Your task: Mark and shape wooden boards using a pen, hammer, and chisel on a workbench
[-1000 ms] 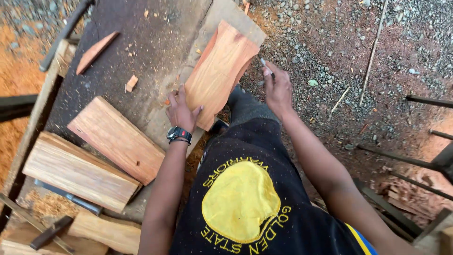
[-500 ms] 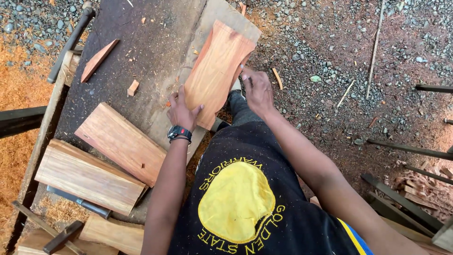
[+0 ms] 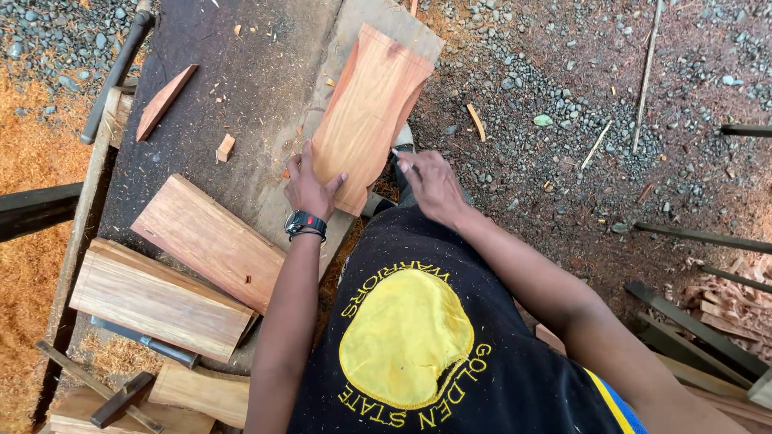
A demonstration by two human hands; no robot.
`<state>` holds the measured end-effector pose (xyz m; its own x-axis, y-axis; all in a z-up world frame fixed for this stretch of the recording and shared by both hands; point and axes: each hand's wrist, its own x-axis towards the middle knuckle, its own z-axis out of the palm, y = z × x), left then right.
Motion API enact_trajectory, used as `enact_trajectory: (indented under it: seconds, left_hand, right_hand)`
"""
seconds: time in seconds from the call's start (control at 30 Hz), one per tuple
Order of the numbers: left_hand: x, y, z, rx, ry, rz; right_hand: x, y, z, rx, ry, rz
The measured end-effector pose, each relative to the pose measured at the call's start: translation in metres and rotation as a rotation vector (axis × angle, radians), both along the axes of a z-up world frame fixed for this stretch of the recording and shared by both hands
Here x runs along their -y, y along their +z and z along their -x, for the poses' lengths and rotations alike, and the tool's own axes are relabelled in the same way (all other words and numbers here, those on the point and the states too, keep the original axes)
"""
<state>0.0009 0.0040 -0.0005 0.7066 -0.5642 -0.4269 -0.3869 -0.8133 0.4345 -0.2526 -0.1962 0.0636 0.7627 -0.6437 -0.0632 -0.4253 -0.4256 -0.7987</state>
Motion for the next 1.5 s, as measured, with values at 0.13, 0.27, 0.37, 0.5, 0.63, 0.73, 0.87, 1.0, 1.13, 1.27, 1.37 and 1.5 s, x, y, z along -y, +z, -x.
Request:
enact_trajectory:
  seconds: [0.13, 0.27, 0.37, 0.5, 0.63, 0.73, 0.87, 1.0, 1.13, 1.27, 1.37, 1.5]
  left_hand:
    - [0.0, -0.005, -0.002, -0.002, -0.004, -0.019]
    - [0.0, -0.007, -0.005, 0.012, -0.008, -0.018]
    - [-0.002, -0.004, -0.004, 0.001, -0.016, -0.03]
    - [0.002, -0.006, -0.006, 0.01, -0.022, -0.037]
    - [-0.004, -0.006, -0.005, 0.018, -0.028, -0.029]
    - [-0.001, -0.004, -0.005, 0.015, -0.032, -0.028]
    - [0.0, -0.004, -0.005, 0.004, -0.019, -0.032]
    - [-0.001, 0.004, -0.003, 0.006, -0.023, -0.015]
    - [0.005, 0.009, -0.004, -0.033, -0.011, 0.002]
    - [0.003, 0.001, -0.007, -0.027, -0.019, 0.015]
    - [0.004, 0.01, -0.004, -0.056, -0.008, 0.013]
    - [0.003, 0.011, -0.004, -0.064, -0.008, -0.005]
  right_hand:
    - [0.014, 0.007, -0.003, 0.078, -0.003, 0.014]
    - [0.01, -0.02, -0.005, 0.107, -0.047, 0.081]
    - [-0.027, 0.017, 0.004, -0.01, 0.018, -0.021]
    - [-0.044, 0.001, 0.023, -0.112, 0.052, -0.101]
    - [-0.041, -0.015, 0.015, -0.033, -0.03, -0.075]
    - [-0.044, 0.006, 0.015, -0.039, -0.011, -0.085]
    - [-0.021, -0.026, 0.014, 0.107, -0.083, -0.063]
    - [0.043, -0.009, -0.007, 0.169, -0.179, 0.025]
    - [0.069, -0.031, -0.031, -0.002, -0.309, 0.001]
    - [0.063, -0.05, -0.03, 0.036, -0.25, 0.065]
    - [0.059, -0.036, -0.026, 0.035, -0.238, 0.105]
    - [0.067, -0.03, -0.028, -0.001, -0.316, 0.037]
